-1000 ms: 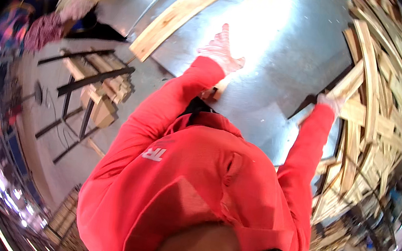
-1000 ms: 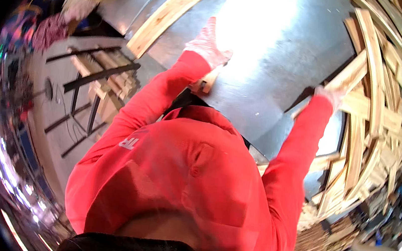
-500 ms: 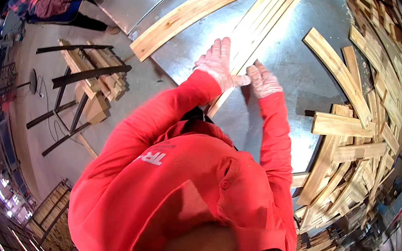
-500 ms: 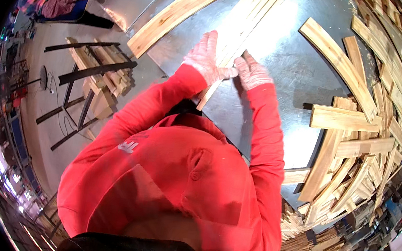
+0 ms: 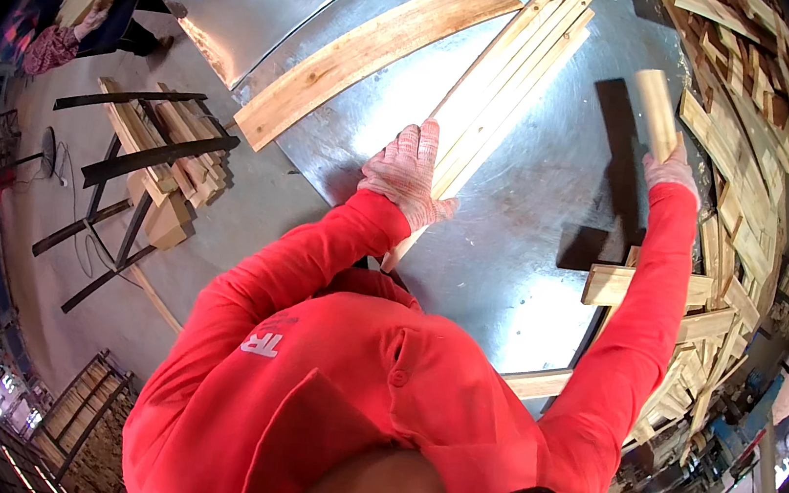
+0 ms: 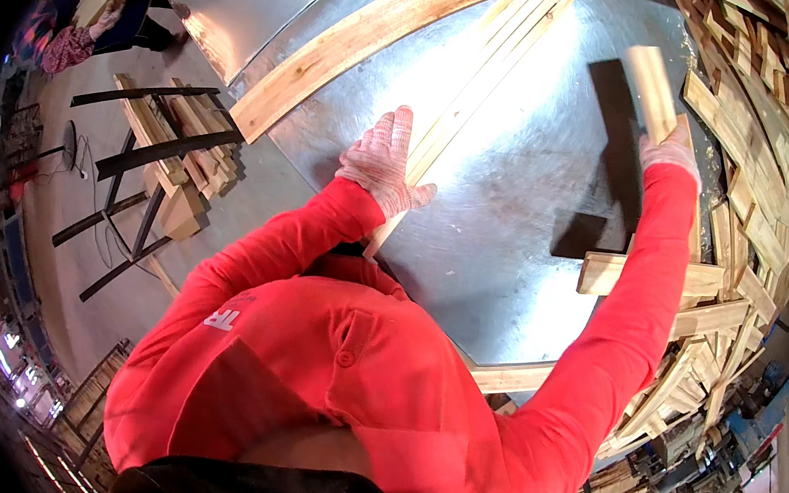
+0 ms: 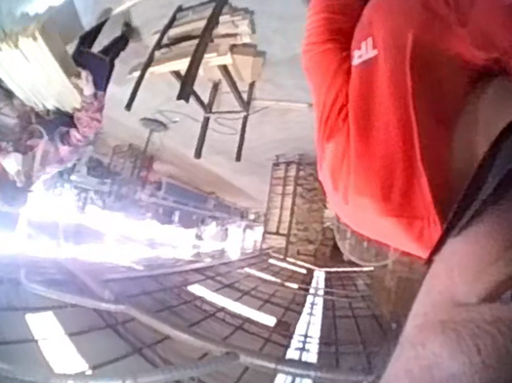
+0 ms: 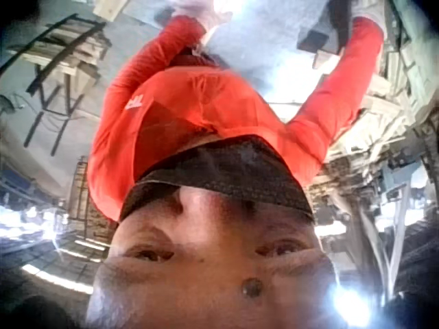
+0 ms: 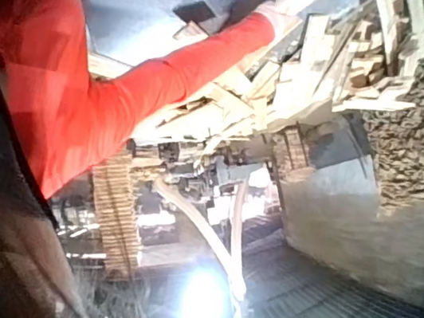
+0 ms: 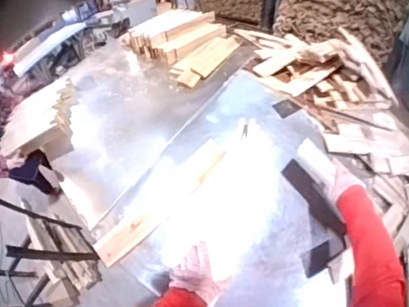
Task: The person sorts and stacks wooden planks on a metal table in a workshop. They pick up planks from a pile, inspect them, and arrange them into neat stacks, occasionally moving them to different locations on the table.
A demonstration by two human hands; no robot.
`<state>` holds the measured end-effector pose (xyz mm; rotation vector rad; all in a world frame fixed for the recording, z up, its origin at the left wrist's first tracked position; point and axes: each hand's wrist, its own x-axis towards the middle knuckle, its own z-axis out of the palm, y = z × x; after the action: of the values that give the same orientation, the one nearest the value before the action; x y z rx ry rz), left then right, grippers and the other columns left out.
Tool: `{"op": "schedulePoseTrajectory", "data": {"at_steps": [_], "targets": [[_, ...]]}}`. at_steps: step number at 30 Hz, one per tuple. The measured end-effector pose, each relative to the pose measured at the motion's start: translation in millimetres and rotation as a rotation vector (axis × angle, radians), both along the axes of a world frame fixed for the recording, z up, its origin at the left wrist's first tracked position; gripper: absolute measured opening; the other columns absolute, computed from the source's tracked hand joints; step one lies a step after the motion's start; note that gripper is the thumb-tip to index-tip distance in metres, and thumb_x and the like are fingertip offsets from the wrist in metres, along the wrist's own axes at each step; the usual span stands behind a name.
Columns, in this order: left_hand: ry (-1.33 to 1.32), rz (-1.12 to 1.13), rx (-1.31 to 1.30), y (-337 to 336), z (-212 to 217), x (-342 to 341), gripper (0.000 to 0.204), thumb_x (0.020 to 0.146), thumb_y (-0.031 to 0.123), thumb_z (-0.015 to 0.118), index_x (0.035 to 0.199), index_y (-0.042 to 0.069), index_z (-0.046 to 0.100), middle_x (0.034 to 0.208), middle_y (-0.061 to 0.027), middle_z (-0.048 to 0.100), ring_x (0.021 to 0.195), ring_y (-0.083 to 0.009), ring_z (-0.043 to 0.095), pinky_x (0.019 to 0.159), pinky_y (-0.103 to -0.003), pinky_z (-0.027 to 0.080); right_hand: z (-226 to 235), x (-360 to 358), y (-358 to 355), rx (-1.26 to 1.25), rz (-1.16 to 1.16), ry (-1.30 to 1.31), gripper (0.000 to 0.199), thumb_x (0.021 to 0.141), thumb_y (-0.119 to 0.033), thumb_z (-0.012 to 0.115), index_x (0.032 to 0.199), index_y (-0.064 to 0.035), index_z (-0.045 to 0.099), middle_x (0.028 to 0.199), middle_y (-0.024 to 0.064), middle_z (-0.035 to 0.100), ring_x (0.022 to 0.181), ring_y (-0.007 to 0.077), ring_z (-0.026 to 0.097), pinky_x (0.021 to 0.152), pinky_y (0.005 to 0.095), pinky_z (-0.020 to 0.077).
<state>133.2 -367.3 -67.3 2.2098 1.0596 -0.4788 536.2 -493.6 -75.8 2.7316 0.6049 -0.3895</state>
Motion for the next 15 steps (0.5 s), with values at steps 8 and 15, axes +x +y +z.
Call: {"op": "schedulePoseTrajectory", "data": {"at_steps": [8,15], "targets": [[-0.035,-0.039,-0.034,10.3,0.8,-1.9,0.115,0.072,0.055,0.072,0.150,-0.002,0.010,0.149,-0.0268,0.026,0.134,-0.0402,0.035,0.110,-0.044,0.032,-31.7,-101.7,93.3,0.540,-0.633,0.650,0.093,0.089,-0.071,0.037,0.130,0.0111,0.048,0.126,0.0269,0.057,0.113,0.0342,0.058,0.095,0.0416,0.0457],[-0.235,0.133,0.405,131.2,-40.3,-63.7,0.113,0.070,0.065,0.069,0.149,0.003,0.019,0.146,-0.0211,0.037,0.132,-0.0397,0.039,0.106,-0.047,0.035,-70.9,-217.3,46.6,0.994,-0.220,0.620,0.077,0.092,-0.060,0.046,0.134,0.0037,0.047,0.135,0.0224,0.051,0.128,0.0325,0.047,0.106,0.0356,0.0349]]}}
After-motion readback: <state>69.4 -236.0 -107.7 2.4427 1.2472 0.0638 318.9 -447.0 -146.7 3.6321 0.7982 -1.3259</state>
